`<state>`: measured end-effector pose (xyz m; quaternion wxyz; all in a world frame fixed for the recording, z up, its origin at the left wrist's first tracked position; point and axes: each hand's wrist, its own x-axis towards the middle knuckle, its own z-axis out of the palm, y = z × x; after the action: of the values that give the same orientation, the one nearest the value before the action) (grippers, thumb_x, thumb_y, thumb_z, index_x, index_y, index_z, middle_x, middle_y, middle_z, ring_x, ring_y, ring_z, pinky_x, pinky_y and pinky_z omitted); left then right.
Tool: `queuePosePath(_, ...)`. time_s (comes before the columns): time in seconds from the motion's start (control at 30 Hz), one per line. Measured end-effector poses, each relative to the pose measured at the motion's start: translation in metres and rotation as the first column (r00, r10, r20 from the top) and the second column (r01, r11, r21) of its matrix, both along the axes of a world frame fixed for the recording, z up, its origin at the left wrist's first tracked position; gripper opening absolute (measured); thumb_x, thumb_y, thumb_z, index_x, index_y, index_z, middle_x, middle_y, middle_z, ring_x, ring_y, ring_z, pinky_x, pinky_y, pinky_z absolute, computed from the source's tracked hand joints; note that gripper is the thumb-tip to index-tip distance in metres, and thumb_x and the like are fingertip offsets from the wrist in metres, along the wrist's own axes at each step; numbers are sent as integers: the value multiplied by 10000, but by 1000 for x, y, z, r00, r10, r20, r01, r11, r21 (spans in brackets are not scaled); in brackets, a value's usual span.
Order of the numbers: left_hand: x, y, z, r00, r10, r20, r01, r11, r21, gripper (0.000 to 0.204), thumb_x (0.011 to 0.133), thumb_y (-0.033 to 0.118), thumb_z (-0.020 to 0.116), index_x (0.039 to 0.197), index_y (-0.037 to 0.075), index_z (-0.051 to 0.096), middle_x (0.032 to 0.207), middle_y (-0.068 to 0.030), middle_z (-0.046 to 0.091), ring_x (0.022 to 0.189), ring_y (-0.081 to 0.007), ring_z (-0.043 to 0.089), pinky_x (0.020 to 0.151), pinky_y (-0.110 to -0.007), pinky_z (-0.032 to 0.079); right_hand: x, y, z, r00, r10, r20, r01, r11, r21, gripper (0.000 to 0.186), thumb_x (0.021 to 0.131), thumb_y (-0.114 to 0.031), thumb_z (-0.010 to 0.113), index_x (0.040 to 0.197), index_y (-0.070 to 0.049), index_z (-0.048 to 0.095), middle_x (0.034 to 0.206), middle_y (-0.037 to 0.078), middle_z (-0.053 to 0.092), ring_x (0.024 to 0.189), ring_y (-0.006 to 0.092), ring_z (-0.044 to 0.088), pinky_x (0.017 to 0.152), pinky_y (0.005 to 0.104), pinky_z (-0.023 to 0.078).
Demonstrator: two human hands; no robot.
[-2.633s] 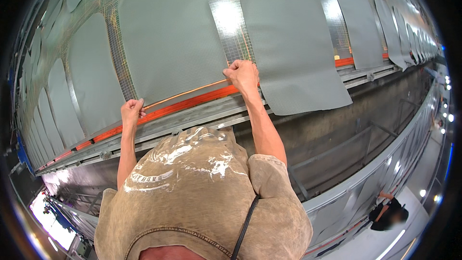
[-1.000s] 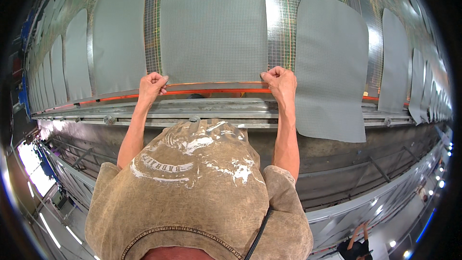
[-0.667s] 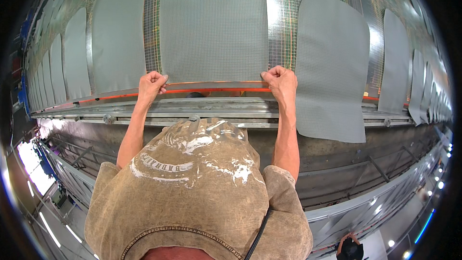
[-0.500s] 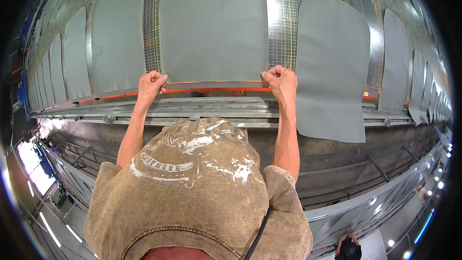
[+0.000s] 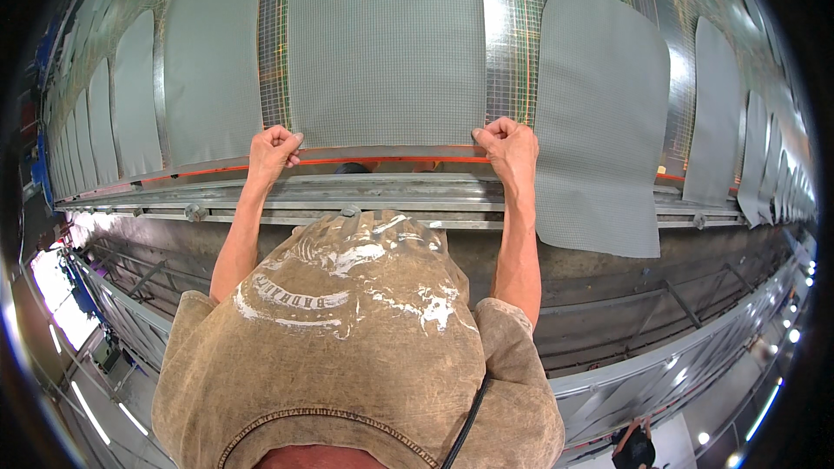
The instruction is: The person repeatedly picks up gray textured sheets from a stack and places them onto a large curved surface with a grid pattern. They smooth each sheet into place with both hands before moving to the next one.
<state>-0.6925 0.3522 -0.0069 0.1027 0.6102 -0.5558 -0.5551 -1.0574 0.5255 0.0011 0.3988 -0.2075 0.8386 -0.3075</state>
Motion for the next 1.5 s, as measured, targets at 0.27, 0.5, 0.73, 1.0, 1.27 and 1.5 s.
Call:
queuePosePath(0.27,-1,1,0,1000,14,-4,-14,1000,-1,199,865,170,709,763,21,625,643,-31,627,528,-88,604,479,-221,469,-1,1,-3,1000,-3,6,3,1000,-22,149,754,-143,762,723,-17,688,575,5,584,525,89,510,550,271,439)
queuePosePath(0.5,-4,1,1,999,36,32,-37,999,31,182,866,151,707,779,17,621,635,-35,624,528,-86,596,487,-216,462,0,2,-3,1000,-18,11,19,999,-29,152,741,-143,755,720,-9,686,585,13,602,534,93,525,554,274,445)
queuePosePath(0.73,-6,1,3,999,20,29,-20,1000,0,201,875,163,711,777,16,613,641,-39,627,536,-90,601,487,-217,457,-1,4,-6,999,-28,16,29,998,-57,166,734,-164,763,706,-20,687,599,28,637,564,117,569,589,292,472)
queuePosePath(1.0,-7,2,3,999,20,42,-20,1000,2,203,879,171,710,789,19,609,654,-38,634,539,-90,603,495,-216,459,-2,6,-5,1000,-13,16,14,1000,-28,169,742,-185,777,705,-42,694,622,41,671,594,140,616,625,312,503)
queuePosePath(1.27,-4,3,1,1000,9,18,-9,1000,-8,210,892,167,706,785,26,592,641,-41,629,527,-93,597,486,-221,463,-4,7,-7,997,41,-71,-44,998,-42,166,744,-176,773,716,-31,697,631,72,685,600,189,662,644,341,525)
queuePosePath(1.5,-4,2,-1,1000,15,7,-15,1000,-11,200,901,150,693,785,24,589,636,-52,632,522,-100,604,475,-224,470,-2,10,-11,993,34,-111,-47,993,-111,158,731,-165,768,697,-31,690,611,78,676,581,209,659,614,354,521)
